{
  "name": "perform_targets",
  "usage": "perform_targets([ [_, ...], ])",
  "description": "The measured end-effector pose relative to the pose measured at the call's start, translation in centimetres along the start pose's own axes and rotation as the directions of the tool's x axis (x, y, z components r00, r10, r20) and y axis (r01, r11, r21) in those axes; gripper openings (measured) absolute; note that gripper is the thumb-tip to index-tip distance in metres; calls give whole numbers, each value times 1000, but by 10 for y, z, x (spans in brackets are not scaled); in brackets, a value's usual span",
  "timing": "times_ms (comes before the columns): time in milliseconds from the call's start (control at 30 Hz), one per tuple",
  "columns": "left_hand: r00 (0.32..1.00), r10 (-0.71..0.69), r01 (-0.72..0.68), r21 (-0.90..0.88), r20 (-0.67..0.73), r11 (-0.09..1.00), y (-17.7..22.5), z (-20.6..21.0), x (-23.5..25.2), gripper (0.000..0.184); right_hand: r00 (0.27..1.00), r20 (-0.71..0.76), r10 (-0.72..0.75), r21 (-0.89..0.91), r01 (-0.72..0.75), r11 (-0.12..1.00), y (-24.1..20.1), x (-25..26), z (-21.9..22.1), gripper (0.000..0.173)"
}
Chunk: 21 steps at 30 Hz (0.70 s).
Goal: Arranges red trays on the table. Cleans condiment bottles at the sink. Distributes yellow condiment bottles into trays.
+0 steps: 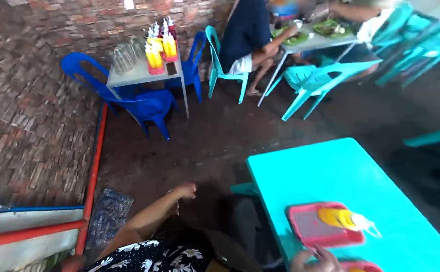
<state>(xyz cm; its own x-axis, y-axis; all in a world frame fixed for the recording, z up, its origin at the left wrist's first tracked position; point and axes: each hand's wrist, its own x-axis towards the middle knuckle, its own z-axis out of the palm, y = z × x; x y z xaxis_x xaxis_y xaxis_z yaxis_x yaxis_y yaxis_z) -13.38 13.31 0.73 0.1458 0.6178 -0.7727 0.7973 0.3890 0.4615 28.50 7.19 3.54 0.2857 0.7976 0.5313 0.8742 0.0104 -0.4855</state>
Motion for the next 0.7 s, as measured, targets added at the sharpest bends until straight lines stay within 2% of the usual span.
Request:
perform_targets([
  [67, 979, -153, 127, 186, 135, 974, -62, -15, 0, 37, 982, 81, -168, 97, 160, 982, -51, 2, 51, 21],
  [133, 964, -182, 124, 275, 195, 953, -116, -30, 8, 36, 962, 103, -253, 192, 230, 954, -106, 6, 98, 21],
  [200, 975, -104, 58, 231, 195, 971, -145, -67, 8, 35, 957, 141, -254, 273, 209, 939, -167, 11, 142, 21],
  [267, 993, 4, -20, 137, 120, 990, -157, -113, -2, 38, 941, 270, -203, 340, 104, 935, -226, 14, 184, 20],
  [333, 994, 102, -100, 39, -36, 994, -172, -149, -11, 41, 845, 495, -204, 362, 13, 932, -279, 18, 223, 19],
  [367, 985, 111, -115, -22, -129, 993, -179, -168, -18, 43, 741, 633, -227, 351, -13, 936, -307, 23, 242, 20],
  [400, 972, 102, -123, -91, -210, 988, -186, -185, -27, 44, 574, 780, -248, 314, -17, 949, -333, 30, 261, 22],
  [433, 958, 85, -134, -166, -275, 977, -195, -200, -37, 44, 350, 904, -244, 259, 5, 966, -357, 40, 281, 27],
  [467, 947, 63, -144, -240, -316, 960, -206, -212, -44, 44, 113, 969, -219, 214, 49, 976, -380, 51, 303, 34],
  [500, 943, 37, -143, -303, -331, 942, -220, -222, -48, 44, -86, 979, -184, 192, 104, 976, -400, 60, 327, 40],
  [533, 943, 8, -132, -354, -332, 926, -238, -229, -50, 44, -228, 962, -150, 188, 154, 970, -418, 67, 350, 45],
  [567, 946, -25, -110, -391, -323, 914, -256, -234, -50, 43, -322, 940, -115, 185, 198, 963, -436, 74, 371, 48],
  [600, 948, -66, -75, -419, -311, 905, -272, -238, -50, 42, -373, 923, -92, 188, 231, 954, -452, 82, 393, 50],
  [633, 948, -111, -35, -446, -298, 894, -286, -242, -50, 40, -391, 916, -86, 195, 246, 950, -466, 92, 417, 50],
  [700, 945, -187, 24, -512, -268, 859, -307, -254, -51, 39, -373, 921, -109, 203, 225, 953, -497, 118, 464, 49],
])
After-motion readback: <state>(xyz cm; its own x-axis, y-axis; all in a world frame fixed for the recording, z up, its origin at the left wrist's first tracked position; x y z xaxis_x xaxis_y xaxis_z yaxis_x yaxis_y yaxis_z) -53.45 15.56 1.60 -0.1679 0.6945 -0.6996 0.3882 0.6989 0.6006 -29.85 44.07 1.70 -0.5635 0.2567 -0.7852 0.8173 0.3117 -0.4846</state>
